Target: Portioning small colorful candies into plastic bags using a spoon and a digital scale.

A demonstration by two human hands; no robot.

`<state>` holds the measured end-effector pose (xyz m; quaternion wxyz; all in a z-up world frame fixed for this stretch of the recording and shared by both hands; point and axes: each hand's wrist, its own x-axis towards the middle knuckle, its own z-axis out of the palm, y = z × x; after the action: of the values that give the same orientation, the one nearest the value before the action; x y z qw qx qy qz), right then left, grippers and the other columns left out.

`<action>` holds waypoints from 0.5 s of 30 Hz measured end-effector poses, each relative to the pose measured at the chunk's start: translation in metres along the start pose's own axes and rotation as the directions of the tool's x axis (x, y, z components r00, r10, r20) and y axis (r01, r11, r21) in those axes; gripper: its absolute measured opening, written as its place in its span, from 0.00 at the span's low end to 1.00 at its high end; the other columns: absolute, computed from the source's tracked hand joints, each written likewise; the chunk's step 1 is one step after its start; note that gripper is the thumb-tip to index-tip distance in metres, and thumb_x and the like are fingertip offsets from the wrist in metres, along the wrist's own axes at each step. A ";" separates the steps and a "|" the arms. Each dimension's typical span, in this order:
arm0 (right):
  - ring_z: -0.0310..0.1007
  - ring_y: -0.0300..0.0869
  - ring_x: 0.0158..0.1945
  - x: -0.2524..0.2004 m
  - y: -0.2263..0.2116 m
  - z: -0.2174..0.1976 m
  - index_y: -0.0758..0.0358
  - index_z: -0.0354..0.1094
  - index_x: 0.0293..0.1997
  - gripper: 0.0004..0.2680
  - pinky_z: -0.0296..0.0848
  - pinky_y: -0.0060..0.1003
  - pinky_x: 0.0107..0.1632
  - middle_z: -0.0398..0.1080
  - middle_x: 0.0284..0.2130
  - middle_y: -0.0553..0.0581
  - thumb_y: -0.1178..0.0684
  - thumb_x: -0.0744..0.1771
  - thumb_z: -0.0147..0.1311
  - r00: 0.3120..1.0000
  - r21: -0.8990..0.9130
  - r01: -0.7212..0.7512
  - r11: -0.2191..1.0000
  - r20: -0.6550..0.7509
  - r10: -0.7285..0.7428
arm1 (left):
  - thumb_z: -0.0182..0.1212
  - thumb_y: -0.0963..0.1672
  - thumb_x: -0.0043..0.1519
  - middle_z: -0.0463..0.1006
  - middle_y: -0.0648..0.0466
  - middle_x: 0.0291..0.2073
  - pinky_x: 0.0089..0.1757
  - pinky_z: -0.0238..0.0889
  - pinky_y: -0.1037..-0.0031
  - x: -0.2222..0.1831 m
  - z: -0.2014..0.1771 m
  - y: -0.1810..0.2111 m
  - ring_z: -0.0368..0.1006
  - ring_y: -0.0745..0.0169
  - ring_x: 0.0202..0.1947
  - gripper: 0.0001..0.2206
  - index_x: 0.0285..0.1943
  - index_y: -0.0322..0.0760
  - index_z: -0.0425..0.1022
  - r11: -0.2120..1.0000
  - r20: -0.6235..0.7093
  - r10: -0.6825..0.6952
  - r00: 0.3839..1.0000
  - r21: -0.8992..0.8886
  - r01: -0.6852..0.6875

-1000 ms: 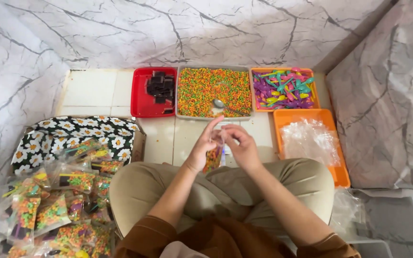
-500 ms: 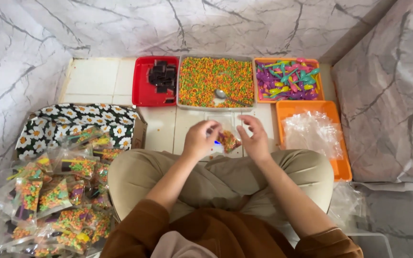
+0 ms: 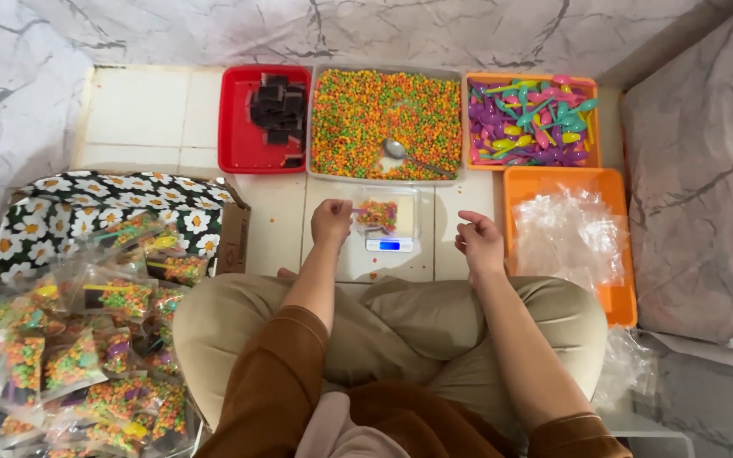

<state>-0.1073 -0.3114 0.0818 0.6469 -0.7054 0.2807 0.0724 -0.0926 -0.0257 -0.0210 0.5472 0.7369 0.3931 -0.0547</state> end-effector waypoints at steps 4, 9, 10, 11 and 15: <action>0.72 0.33 0.30 -0.008 -0.013 0.003 0.55 0.76 0.48 0.08 0.81 0.31 0.42 0.66 0.27 0.47 0.60 0.66 0.54 0.999 -0.004 -0.036 0.999 -0.023 0.036 | 0.67 0.46 0.59 0.81 0.48 0.37 0.29 0.82 0.70 -0.003 0.003 0.006 0.82 0.57 0.33 0.13 0.50 0.37 0.80 0.996 0.037 -0.071 0.997 -0.047 0.073; 0.73 0.33 0.31 -0.003 -0.009 0.003 0.55 0.76 0.48 0.08 0.81 0.32 0.43 0.68 0.29 0.47 0.59 0.67 0.54 0.999 -0.030 -0.038 0.999 -0.007 0.038 | 0.65 0.56 0.61 0.77 0.44 0.57 0.60 0.67 0.58 -0.004 -0.002 0.014 0.71 0.48 0.62 0.31 0.70 0.41 0.67 0.989 0.077 -0.092 0.993 0.122 0.082; 0.73 0.33 0.31 -0.003 -0.009 0.005 0.55 0.76 0.48 0.08 0.81 0.32 0.43 0.68 0.29 0.47 0.59 0.67 0.54 0.999 -0.032 -0.042 0.999 -0.005 0.042 | 0.65 0.56 0.61 0.77 0.44 0.57 0.60 0.67 0.58 0.000 0.000 0.011 0.71 0.48 0.62 0.31 0.70 0.41 0.67 0.989 0.076 -0.096 0.992 0.124 0.086; 0.72 0.33 0.30 -0.004 -0.010 0.005 0.55 0.76 0.48 0.08 0.81 0.31 0.42 0.67 0.28 0.47 0.59 0.66 0.54 0.999 -0.021 -0.031 0.999 -0.009 0.031 | 0.66 0.57 0.60 0.74 0.43 0.60 0.61 0.65 0.58 0.004 0.002 0.009 0.69 0.44 0.64 0.32 0.70 0.43 0.67 0.994 -0.007 -0.058 0.998 0.095 0.058; 0.70 0.32 0.29 0.005 0.000 0.001 0.56 0.75 0.48 0.09 0.80 0.30 0.40 0.64 0.26 0.47 0.62 0.65 0.55 0.999 -0.033 0.027 0.999 -0.016 -0.028 | 0.68 0.50 0.61 0.72 0.38 0.59 0.57 0.69 0.56 0.008 0.000 0.014 0.70 0.33 0.61 0.23 0.63 0.41 0.73 0.971 -0.243 0.058 0.968 -0.210 -0.111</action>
<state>-0.1032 -0.3118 0.0791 0.6338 -0.7202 0.2751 0.0622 -0.0783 -0.0228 -0.0143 0.5775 0.6887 0.4267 0.1006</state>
